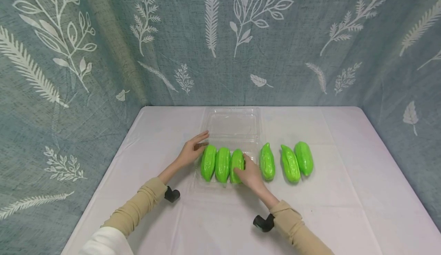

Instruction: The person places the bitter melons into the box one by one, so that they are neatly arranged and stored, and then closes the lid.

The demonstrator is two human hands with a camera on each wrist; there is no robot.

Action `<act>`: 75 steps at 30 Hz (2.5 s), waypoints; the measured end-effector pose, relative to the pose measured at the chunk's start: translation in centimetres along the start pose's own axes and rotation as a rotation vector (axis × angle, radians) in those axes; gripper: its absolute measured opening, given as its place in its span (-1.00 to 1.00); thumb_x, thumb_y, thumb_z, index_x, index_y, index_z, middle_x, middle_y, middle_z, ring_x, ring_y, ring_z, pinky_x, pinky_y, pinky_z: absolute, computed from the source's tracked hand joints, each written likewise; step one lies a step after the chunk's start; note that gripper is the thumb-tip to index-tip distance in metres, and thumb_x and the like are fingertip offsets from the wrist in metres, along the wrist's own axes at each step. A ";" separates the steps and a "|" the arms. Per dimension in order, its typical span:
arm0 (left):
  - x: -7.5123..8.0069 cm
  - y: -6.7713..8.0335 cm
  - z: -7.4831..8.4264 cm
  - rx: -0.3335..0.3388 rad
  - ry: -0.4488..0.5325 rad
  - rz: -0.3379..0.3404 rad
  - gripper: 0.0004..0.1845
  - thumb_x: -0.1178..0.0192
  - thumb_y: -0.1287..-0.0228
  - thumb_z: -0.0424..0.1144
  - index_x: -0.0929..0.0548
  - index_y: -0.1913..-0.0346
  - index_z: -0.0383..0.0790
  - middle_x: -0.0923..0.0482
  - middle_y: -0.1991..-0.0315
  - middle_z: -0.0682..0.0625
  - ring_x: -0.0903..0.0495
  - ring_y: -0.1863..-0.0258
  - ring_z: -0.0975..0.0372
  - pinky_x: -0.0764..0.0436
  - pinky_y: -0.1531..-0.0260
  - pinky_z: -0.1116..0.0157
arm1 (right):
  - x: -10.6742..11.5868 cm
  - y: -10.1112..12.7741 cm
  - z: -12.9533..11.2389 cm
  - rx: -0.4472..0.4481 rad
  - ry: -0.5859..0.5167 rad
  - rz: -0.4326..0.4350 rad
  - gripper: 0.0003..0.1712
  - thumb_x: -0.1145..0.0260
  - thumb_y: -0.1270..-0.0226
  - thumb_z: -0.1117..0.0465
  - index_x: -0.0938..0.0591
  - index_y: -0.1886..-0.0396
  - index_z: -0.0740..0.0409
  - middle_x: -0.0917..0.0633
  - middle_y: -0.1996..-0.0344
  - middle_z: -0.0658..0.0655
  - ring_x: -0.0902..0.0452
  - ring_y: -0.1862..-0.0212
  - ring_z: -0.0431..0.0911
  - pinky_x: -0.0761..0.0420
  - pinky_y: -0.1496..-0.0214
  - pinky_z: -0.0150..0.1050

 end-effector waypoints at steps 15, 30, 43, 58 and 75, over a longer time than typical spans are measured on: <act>0.1 0.1 0.2 -0.007 0.008 0.003 -0.53 0.08 -0.24 -0.66 -0.31 -0.25 -0.64 -0.14 -0.37 -0.44 -0.46 -0.14 -0.28 -0.48 -0.23 -0.02 | 0.2 0.2 0.1 -0.005 -0.068 -0.047 -0.22 -0.23 -0.28 0.26 -0.12 -0.38 0.49 -0.34 -0.25 0.56 -0.37 -0.23 0.37 -0.56 -0.20 0.08; 0.0 0.2 -0.1 -0.003 -0.010 -0.005 -0.52 0.07 -0.26 -0.64 -0.29 -0.26 -0.63 -0.15 -0.39 -0.40 -0.48 -0.12 -0.25 -0.52 -0.20 0.02 | 0.5 0.3 0.1 -0.007 -0.024 -0.048 -0.20 -0.25 -0.28 0.20 -0.13 -0.38 0.47 -0.32 -0.27 0.55 -0.38 -0.22 0.38 -0.58 -0.18 0.10; 0.0 0.1 -0.3 -0.006 -0.011 -0.006 -0.53 0.07 -0.27 -0.63 -0.29 -0.26 -0.63 -0.14 -0.39 -0.41 -0.48 -0.13 -0.26 -0.51 -0.20 0.00 | 0.9 0.6 -0.3 0.042 0.064 -0.008 -0.20 -0.27 -0.27 0.14 -0.18 -0.38 0.43 -0.35 -0.27 0.52 -0.34 -0.25 0.38 -0.50 -0.23 0.21; 0.0 0.2 -0.1 -0.015 0.002 -0.006 -0.53 0.07 -0.26 -0.65 -0.29 -0.26 -0.64 -0.14 -0.38 -0.43 -0.47 -0.13 -0.28 -0.51 -0.20 0.00 | 1.4 0.3 -0.3 0.177 -0.084 0.015 -0.20 -0.26 -0.30 0.16 -0.15 -0.42 0.37 -0.27 -0.36 0.42 -0.22 -0.36 0.30 -0.36 -0.40 0.09; -0.8 -0.9 -4.3 -0.013 -0.018 0.035 -0.51 0.05 -0.29 -0.60 -0.33 -0.29 -0.52 -0.18 -0.41 -0.28 -0.53 -0.14 -0.13 -0.55 -0.21 0.14 | 3.6 0.5 0.8 0.218 -0.161 0.092 -0.25 -0.27 -0.31 0.15 -0.22 -0.39 0.36 -0.32 -0.35 0.39 -0.24 -0.37 0.26 -0.35 -0.42 0.01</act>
Point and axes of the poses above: each hand's wrist, its own y-axis away from the middle knuckle, its own x-axis out of the back of the hand, z = x × y, the point moved 2 cm from there along -y, towards the middle knuckle
